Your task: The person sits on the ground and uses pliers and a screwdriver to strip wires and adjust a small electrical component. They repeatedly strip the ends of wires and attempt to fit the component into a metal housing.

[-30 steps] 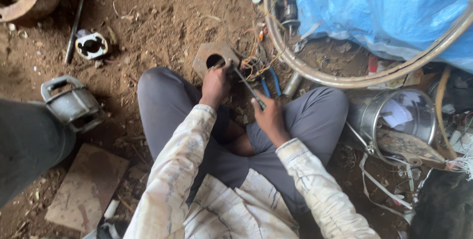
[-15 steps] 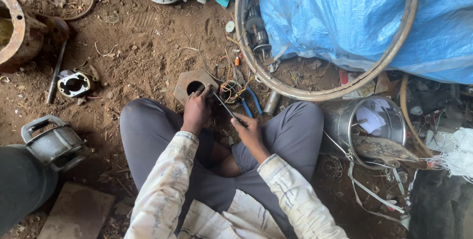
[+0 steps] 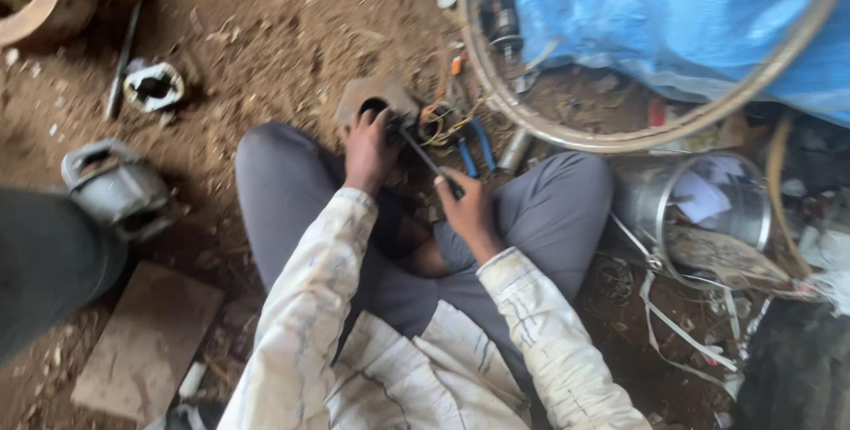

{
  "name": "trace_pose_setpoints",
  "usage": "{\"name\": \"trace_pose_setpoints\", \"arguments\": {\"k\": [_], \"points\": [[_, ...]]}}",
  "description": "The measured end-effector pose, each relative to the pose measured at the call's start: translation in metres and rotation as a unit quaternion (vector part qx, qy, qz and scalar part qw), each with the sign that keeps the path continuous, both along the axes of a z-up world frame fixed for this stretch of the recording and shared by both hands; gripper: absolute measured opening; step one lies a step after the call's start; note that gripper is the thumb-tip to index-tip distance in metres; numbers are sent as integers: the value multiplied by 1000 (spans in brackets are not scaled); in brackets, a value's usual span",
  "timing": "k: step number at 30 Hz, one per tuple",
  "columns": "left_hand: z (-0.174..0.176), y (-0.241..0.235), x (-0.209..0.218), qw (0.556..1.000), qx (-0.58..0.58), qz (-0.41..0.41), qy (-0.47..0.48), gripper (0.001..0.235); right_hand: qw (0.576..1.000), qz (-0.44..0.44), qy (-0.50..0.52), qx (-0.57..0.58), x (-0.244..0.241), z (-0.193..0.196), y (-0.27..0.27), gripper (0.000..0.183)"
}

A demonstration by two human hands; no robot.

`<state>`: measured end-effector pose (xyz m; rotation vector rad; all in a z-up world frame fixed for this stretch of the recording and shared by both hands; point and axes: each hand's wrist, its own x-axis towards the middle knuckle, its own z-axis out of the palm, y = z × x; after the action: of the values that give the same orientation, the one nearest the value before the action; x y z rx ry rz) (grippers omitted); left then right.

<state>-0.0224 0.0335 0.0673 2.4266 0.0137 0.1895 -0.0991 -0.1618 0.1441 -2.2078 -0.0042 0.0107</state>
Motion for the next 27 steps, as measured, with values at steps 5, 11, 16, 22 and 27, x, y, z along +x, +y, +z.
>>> {"name": "trace_pose_setpoints", "arguments": {"k": [5, 11, 16, 22, 27], "points": [[-7, 1, -1, 999, -14, -29, -4, 56, 996, 37, -11, -78, -2, 10, 0, 27], [10, 1, 1, 999, -4, -25, 29, 53, 986, 76, -78, -124, -1, 29, 8, 26], [5, 2, 0, 999, -42, -22, 5, 57, 987, 65, -91, -112, -2, 30, 7, 26], [4, 2, 0, 999, -25, -18, 23, 53, 987, 67, -92, -113, 1, 31, 9, 27], [4, 2, 0, 999, -22, -21, 26, 56, 988, 59, -87, -110, 2, 31, 8, 27]]}}
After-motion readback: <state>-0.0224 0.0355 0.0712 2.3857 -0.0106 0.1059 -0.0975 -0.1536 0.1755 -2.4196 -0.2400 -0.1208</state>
